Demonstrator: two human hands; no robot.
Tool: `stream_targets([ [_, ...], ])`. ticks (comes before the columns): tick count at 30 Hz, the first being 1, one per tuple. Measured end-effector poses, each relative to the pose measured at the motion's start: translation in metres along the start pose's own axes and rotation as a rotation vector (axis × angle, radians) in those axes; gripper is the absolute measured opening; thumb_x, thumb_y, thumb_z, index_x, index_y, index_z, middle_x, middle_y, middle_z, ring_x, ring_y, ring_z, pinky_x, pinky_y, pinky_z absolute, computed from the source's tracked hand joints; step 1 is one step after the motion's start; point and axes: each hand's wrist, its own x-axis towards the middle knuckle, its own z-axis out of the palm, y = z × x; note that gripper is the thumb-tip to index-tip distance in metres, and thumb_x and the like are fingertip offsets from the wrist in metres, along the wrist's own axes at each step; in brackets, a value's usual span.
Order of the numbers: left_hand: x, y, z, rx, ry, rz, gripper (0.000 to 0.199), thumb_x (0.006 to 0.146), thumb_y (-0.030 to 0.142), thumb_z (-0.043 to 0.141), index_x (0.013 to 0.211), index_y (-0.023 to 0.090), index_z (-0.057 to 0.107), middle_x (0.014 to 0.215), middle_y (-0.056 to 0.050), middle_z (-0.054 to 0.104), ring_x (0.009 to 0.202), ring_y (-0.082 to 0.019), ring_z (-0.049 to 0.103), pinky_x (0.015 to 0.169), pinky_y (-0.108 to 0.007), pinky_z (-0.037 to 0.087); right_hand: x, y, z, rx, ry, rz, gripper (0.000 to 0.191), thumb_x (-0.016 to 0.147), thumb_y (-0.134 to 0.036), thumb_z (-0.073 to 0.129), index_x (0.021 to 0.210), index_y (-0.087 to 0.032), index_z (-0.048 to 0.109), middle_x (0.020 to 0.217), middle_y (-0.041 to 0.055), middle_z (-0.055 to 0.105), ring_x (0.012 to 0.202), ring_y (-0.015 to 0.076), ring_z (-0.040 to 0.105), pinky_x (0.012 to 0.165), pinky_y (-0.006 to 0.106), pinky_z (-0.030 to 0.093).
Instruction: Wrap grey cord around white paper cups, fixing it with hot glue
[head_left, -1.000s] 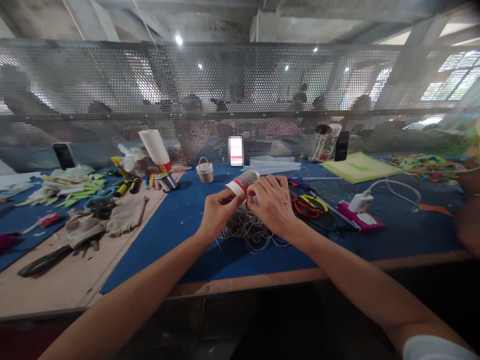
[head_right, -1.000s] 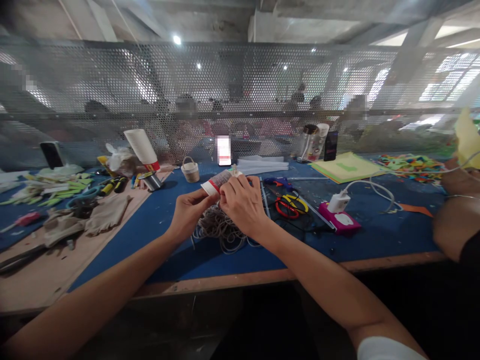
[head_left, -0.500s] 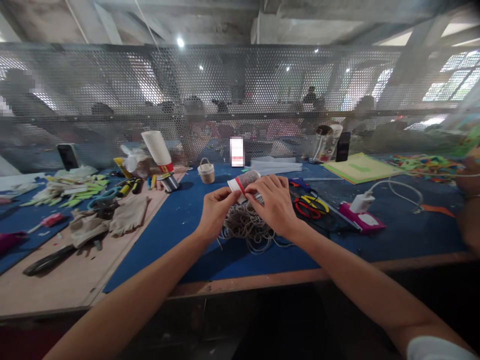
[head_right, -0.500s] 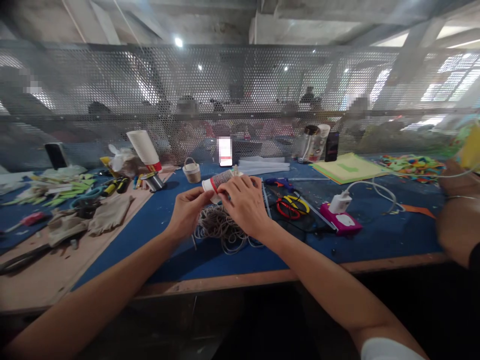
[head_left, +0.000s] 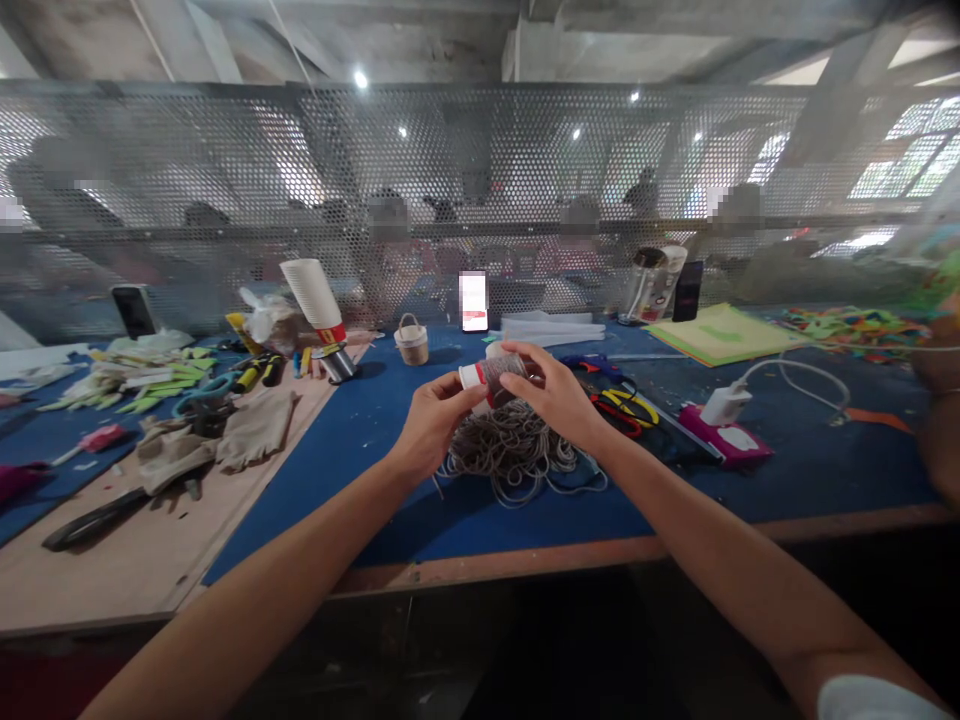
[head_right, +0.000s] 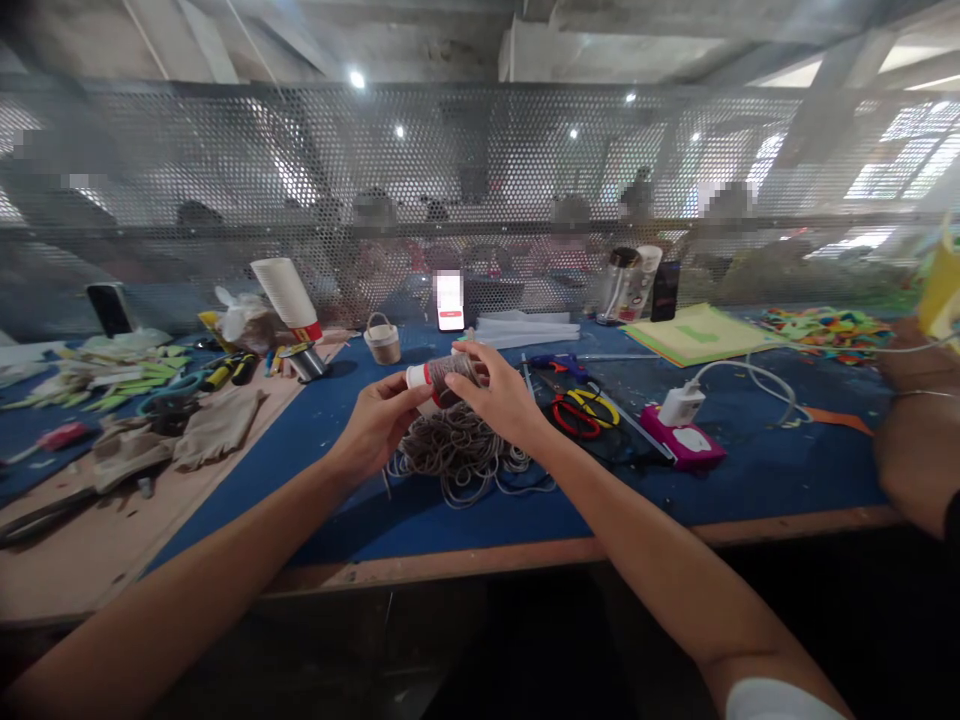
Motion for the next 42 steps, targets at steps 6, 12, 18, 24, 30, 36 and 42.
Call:
stream_targets([
  [6, 0.002, 0.000, 0.000, -0.005, 0.007, -0.006, 0.033, 0.069, 0.027, 0.081, 0.098, 0.013, 0.074, 0.088, -0.006, 0.073, 0.076, -0.015, 0.065, 0.077, -0.028, 0.050, -0.004, -0.004, 0.002, -0.157, 0.099, -0.112, 0.040, 0.088, -0.030, 0.062, 0.128, -0.026, 0.057, 0.130, 0.0084, 0.061, 0.112, 0.0224, 0.062, 0.097, 0.040, 0.051],
  [12, 0.002, -0.001, 0.000, 0.051, 0.032, 0.011, 0.032, 0.067, 0.026, 0.083, 0.095, 0.013, 0.076, 0.087, -0.005, 0.074, 0.075, -0.014, 0.064, 0.076, -0.027, 0.048, -0.007, -0.005, 0.005, -0.239, 0.124, -0.144, 0.041, 0.087, -0.027, 0.064, 0.127, -0.027, 0.056, 0.128, 0.0082, 0.060, 0.117, 0.0234, 0.059, 0.101, 0.041, 0.048],
  [18, 0.001, -0.001, 0.001, 0.085, 0.065, 0.012, 0.028, 0.065, 0.026, 0.083, 0.089, 0.013, 0.076, 0.082, -0.004, 0.073, 0.072, -0.014, 0.063, 0.074, -0.026, 0.048, -0.007, -0.005, 0.006, -0.230, 0.117, -0.138, 0.040, 0.087, -0.026, 0.063, 0.126, -0.027, 0.055, 0.128, 0.0085, 0.061, 0.118, 0.0243, 0.058, 0.101, 0.043, 0.048],
  [24, 0.002, -0.003, 0.000, 0.059, 0.055, -0.016, 0.031, 0.066, 0.024, 0.080, 0.095, 0.013, 0.075, 0.083, -0.005, 0.073, 0.073, -0.015, 0.064, 0.074, -0.027, 0.048, -0.007, -0.003, 0.007, -0.220, 0.134, -0.146, 0.039, 0.086, -0.024, 0.063, 0.125, -0.027, 0.056, 0.127, 0.0088, 0.061, 0.117, 0.0237, 0.059, 0.103, 0.044, 0.047],
  [30, 0.003, -0.004, -0.001, 0.004, -0.011, -0.017, 0.026, 0.072, 0.028, 0.075, 0.094, 0.013, 0.075, 0.086, -0.006, 0.073, 0.073, -0.014, 0.063, 0.073, -0.026, 0.049, -0.007, -0.001, 0.007, -0.237, 0.149, -0.136, 0.041, 0.086, -0.025, 0.063, 0.126, -0.027, 0.055, 0.127, 0.0083, 0.061, 0.117, 0.0238, 0.059, 0.101, 0.042, 0.048],
  [36, 0.015, -0.004, -0.015, 0.081, 0.107, 0.048, 0.033, 0.079, 0.046, 0.069, 0.083, 0.014, 0.074, 0.083, -0.008, 0.072, 0.079, -0.018, 0.065, 0.079, -0.032, 0.050, -0.007, 0.001, 0.004, -0.238, 0.202, -0.109, 0.040, 0.084, -0.027, 0.065, 0.124, -0.027, 0.057, 0.123, 0.0090, 0.061, 0.111, 0.0250, 0.060, 0.095, 0.042, 0.050],
  [42, 0.052, -0.013, -0.057, 0.490, 0.381, 0.065, 0.027, 0.070, 0.034, 0.071, 0.088, 0.013, 0.071, 0.083, -0.007, 0.070, 0.078, -0.018, 0.062, 0.072, -0.030, 0.046, -0.007, 0.005, 0.001, -0.215, 0.215, -0.104, 0.039, 0.084, -0.028, 0.065, 0.122, -0.026, 0.058, 0.122, 0.0094, 0.062, 0.109, 0.0251, 0.061, 0.094, 0.042, 0.050],
])
